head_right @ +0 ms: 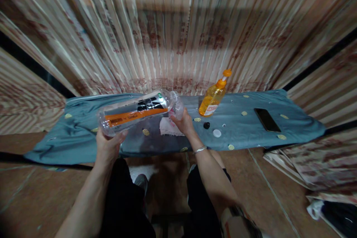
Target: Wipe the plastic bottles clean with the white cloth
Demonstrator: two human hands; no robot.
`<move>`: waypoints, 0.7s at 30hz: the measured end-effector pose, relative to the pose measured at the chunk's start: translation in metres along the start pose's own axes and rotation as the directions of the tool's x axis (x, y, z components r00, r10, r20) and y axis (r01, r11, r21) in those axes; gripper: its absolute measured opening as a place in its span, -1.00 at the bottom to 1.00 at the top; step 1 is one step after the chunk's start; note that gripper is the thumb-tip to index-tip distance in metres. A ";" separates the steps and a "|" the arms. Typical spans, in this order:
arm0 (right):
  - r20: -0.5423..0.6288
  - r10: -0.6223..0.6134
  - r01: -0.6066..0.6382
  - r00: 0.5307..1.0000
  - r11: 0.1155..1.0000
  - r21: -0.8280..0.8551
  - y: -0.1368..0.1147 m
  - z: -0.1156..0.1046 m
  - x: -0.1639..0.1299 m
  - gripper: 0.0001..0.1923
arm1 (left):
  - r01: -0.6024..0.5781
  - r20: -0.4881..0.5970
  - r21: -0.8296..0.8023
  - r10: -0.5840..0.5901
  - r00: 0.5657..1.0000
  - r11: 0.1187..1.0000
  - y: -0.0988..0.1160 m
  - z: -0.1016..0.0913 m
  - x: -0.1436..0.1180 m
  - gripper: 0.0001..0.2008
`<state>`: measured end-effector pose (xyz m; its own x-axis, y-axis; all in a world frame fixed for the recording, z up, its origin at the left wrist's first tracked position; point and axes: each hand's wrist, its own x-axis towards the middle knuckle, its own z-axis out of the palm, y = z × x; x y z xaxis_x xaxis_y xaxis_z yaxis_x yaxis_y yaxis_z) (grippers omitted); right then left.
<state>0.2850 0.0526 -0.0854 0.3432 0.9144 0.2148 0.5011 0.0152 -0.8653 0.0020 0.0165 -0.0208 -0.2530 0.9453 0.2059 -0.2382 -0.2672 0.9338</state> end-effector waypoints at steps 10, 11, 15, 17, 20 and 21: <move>0.011 0.045 -0.044 0.999 0.998 -0.037 -0.004 -0.001 -0.001 -0.36 | 0.000 0.008 -0.003 0.000 1.000 1.000 -0.002 -0.001 -0.001 -0.13; 0.009 0.042 -0.041 0.999 0.999 -0.034 -0.003 -0.001 0.000 -0.36 | -0.008 0.010 0.001 0.008 1.000 1.000 -0.003 -0.001 -0.001 -0.14; 0.005 0.034 -0.033 0.999 0.999 -0.024 0.000 0.001 0.000 -0.36 | -0.009 0.004 -0.003 0.009 1.000 1.000 -0.003 0.000 0.000 -0.13; -0.001 0.026 -0.026 1.000 0.999 -0.022 0.002 0.001 0.001 -0.37 | -0.009 0.002 -0.004 0.009 1.000 1.000 -0.003 0.000 0.000 -0.13; 0.000 0.026 -0.026 1.000 0.999 -0.019 0.004 0.001 0.001 -0.35 | -0.042 0.000 -0.005 0.042 0.999 0.999 -0.005 -0.001 0.000 -0.10; 0.002 0.027 -0.027 1.000 1.000 -0.016 0.004 0.001 0.001 -0.34 | -0.055 -0.004 -0.004 0.055 0.999 0.999 -0.006 -0.001 0.001 -0.09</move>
<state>0.2863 0.0542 -0.0893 0.3550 0.9152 0.1908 0.5047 -0.0158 -0.8631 0.0023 0.0185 -0.0265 -0.2690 0.9286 0.2555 -0.2281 -0.3191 0.9198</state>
